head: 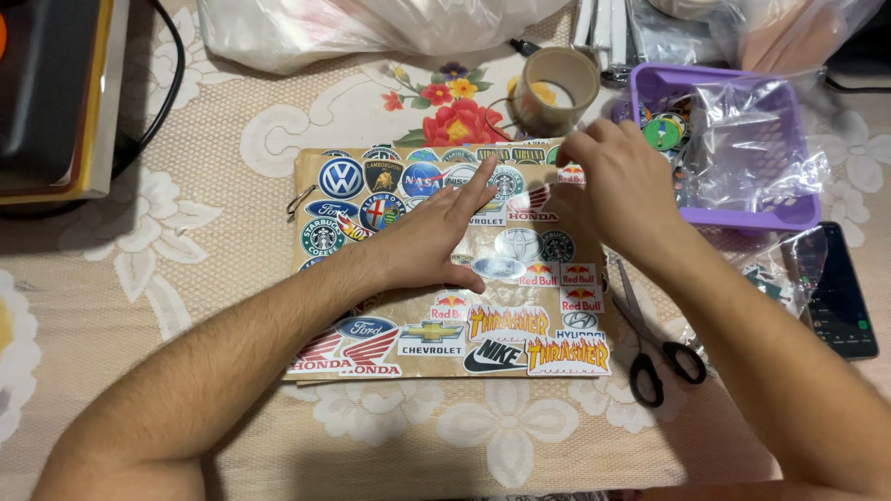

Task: The person peels individual brand stickers from a cardboard sheet and places them onto a decorated surface. The hands repeatedly lift stickers, remove backing, and press them down in sequence.

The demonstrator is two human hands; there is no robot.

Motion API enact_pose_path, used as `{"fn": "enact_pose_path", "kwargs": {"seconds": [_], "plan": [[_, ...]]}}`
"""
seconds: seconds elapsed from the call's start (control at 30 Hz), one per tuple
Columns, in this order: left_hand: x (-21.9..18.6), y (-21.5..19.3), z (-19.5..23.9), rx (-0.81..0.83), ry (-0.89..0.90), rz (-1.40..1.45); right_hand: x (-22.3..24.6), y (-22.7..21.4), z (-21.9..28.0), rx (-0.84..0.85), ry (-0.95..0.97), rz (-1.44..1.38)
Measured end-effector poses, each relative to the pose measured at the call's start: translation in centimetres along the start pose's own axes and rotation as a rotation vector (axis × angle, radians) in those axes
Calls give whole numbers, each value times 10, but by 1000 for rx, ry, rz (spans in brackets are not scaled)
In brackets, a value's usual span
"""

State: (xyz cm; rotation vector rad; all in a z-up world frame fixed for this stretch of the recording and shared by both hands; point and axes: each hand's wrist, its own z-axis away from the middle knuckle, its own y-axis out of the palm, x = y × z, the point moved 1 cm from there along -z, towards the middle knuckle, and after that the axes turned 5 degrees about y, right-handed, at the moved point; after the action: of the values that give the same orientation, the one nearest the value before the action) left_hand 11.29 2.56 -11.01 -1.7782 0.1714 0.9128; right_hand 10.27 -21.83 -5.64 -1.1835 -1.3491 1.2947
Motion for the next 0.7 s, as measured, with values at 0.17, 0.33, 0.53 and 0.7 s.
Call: {"fn": "enact_pose_path", "kwargs": {"seconds": [0.17, 0.33, 0.53, 0.7], "plan": [[-5, -1, -2, -24, 46, 7, 17, -18, 36, 319, 127, -259], [-12, 8, -18, -49, 143, -24, 27, -4, 39, 319, 51, -336], [11, 36, -28, -53, 171, -54, 29, 18, 28, 347, 97, -184], [11, 36, -27, -55, 156, -56, 30, 11, 18, 409, 139, -162]]}}
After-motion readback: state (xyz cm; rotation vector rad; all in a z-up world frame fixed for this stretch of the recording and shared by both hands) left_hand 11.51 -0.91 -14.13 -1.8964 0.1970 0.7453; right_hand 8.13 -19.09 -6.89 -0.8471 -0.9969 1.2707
